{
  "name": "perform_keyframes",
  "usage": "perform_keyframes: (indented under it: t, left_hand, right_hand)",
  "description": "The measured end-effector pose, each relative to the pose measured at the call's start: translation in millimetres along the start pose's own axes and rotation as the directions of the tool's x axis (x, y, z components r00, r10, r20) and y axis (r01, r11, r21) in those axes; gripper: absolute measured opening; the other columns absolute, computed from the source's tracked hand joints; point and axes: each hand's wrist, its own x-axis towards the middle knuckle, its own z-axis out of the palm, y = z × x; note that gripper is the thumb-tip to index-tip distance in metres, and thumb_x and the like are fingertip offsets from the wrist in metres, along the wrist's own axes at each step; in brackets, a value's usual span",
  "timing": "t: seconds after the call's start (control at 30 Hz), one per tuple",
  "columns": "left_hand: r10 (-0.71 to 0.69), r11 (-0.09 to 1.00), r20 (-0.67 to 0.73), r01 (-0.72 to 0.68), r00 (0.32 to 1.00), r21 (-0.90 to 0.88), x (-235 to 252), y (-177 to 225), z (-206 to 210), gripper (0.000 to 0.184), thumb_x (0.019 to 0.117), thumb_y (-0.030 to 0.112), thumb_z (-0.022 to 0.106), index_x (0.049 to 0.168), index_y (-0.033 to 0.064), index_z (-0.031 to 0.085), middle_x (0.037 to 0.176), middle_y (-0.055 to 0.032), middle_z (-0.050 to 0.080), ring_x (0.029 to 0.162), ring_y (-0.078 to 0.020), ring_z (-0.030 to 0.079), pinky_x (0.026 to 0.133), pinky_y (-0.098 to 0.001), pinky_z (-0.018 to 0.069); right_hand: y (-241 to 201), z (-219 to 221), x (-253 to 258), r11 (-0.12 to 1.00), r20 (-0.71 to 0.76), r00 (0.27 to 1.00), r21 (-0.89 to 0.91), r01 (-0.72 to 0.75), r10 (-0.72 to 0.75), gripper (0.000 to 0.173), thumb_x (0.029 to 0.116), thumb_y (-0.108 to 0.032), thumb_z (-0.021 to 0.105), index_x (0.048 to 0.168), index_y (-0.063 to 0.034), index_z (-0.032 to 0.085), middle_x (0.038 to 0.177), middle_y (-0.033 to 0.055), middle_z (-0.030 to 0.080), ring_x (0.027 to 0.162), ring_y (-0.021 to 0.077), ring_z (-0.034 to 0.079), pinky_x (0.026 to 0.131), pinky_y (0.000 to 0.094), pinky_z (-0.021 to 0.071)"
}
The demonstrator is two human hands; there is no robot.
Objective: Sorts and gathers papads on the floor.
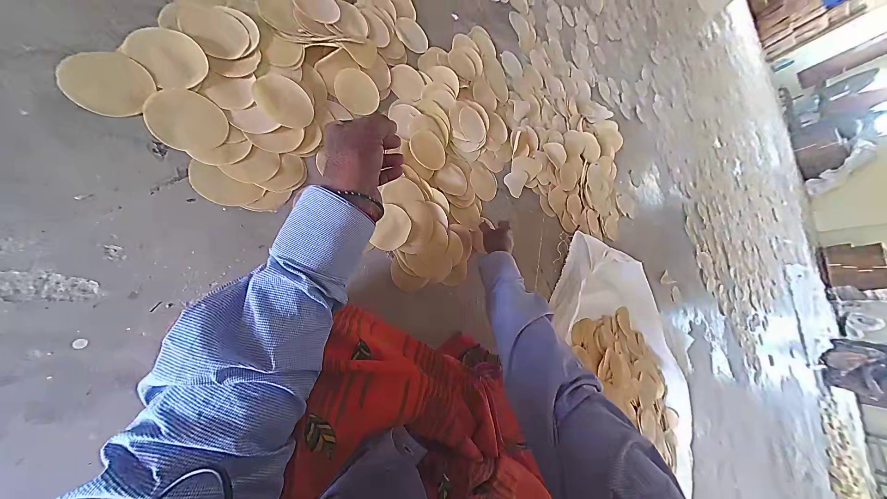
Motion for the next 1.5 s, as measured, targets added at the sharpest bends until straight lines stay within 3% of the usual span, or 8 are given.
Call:
perform_keyframes:
  t: [0.17,0.27,0.53,0.7,0.8,0.93,1.2,1.5]
  left_hand:
    - [-0.014,0.999,0.027,0.013,1.000,0.033,2.7,-8.3,15.8,0.015,0.1008,0.009,0.054,0.112,0.0003,0.057,0.103,-0.0113,0.068,0.080,-0.0163,0.070,0.071,-0.0312,0.0595]
    - [-0.010,1.000,0.020,0.010,1.000,0.029,6.2,-14.2,18.2,0.016,0.0982,0.005,0.056,0.113,0.0000,0.057,0.101,-0.0125,0.070,0.079,-0.0172,0.071,0.070,-0.0308,0.0603]
    - [-0.009,0.998,0.007,0.008,1.000,0.058,7.6,-18.4,23.0,0.030,0.0958,0.001,0.060,0.125,-0.0015,0.052,0.108,-0.0150,0.068,0.081,-0.0186,0.071,0.071,-0.0312,0.0607]
    - [-0.027,0.998,0.013,0.026,1.000,0.062,1.7,-23.6,24.3,0.039,0.0961,0.000,0.061,0.133,-0.0008,0.047,0.111,-0.0161,0.069,0.081,-0.0195,0.072,0.071,-0.0315,0.0611]
    - [-0.019,0.999,0.007,0.019,1.000,0.042,1.3,-23.4,23.3,0.037,0.0955,0.001,0.059,0.130,-0.0014,0.047,0.111,-0.0164,0.068,0.083,-0.0201,0.072,0.072,-0.0328,0.0612]
    - [-0.052,0.998,0.019,0.051,0.998,0.033,0.6,-23.7,26.4,0.046,0.0970,0.002,0.061,0.139,-0.0019,0.042,0.113,-0.0174,0.067,0.083,-0.0211,0.071,0.073,-0.0339,0.0606]
    - [0.012,0.999,-0.044,-0.014,0.999,-0.046,17.7,-9.4,13.0,0.013,0.0991,0.004,0.055,0.111,-0.0002,0.057,0.102,-0.0120,0.069,0.081,-0.0178,0.070,0.072,-0.0325,0.0605]
    - [0.076,0.985,-0.143,-0.096,0.987,-0.143,16.8,7.2,-2.2,0.006,0.0987,0.005,0.051,0.097,0.0055,0.057,0.089,-0.0084,0.071,0.075,-0.0186,0.072,0.070,-0.0341,0.0623]
  right_hand:
    - [-69.6,-56.0,-18.8,0.974,0.280,0.940,-0.163,-0.156,0.197,0.059,0.1082,-0.037,0.053,0.145,0.0090,0.048,0.152,0.0313,0.045,0.146,0.0413,0.041,0.119,0.0529,0.0308]
    - [3.8,18.9,68.8,0.986,-0.005,0.987,-0.038,0.162,-0.162,0.064,0.0916,-0.055,0.072,0.124,0.0007,0.069,0.124,0.0263,0.068,0.121,0.0421,0.062,0.104,0.0608,0.0464]
    - [-35.5,22.1,88.0,0.996,0.182,0.983,0.084,-0.044,0.028,0.080,0.0726,-0.041,0.092,0.131,0.0038,0.061,0.127,0.0257,0.066,0.121,0.0394,0.062,0.104,0.0601,0.0479]
    - [-50.1,24.7,86.8,0.870,0.210,0.967,0.439,-0.226,0.145,0.049,0.0911,-0.044,0.071,0.122,-0.0066,0.065,0.099,0.0085,0.065,0.080,0.0170,0.060,0.072,0.0375,0.0507]
    - [-64.7,24.1,84.8,0.804,0.206,0.956,0.519,-0.289,0.211,0.053,0.0996,-0.047,0.055,0.133,-0.0060,0.059,0.113,0.0150,0.066,0.089,0.0218,0.064,0.077,0.0398,0.0530]
    - [-64.4,46.6,106.4,0.846,0.066,0.969,0.476,-0.240,0.238,0.075,0.0834,-0.050,0.081,0.135,0.0001,0.061,0.135,0.0218,0.063,0.127,0.0325,0.059,0.106,0.0529,0.0472]
    - [-91.0,30.2,87.2,0.882,0.154,0.977,0.427,-0.199,0.146,0.062,0.0795,-0.026,0.089,0.128,0.0048,0.064,0.134,0.0209,0.063,0.129,0.0300,0.056,0.108,0.0502,0.0442]
    - [-124.5,-35.8,48.0,0.891,-0.110,0.886,0.002,0.454,-0.451,0.043,0.0953,-0.032,0.069,0.132,-0.0080,0.068,0.127,0.0195,0.069,0.122,0.0361,0.064,0.106,0.0564,0.0464]
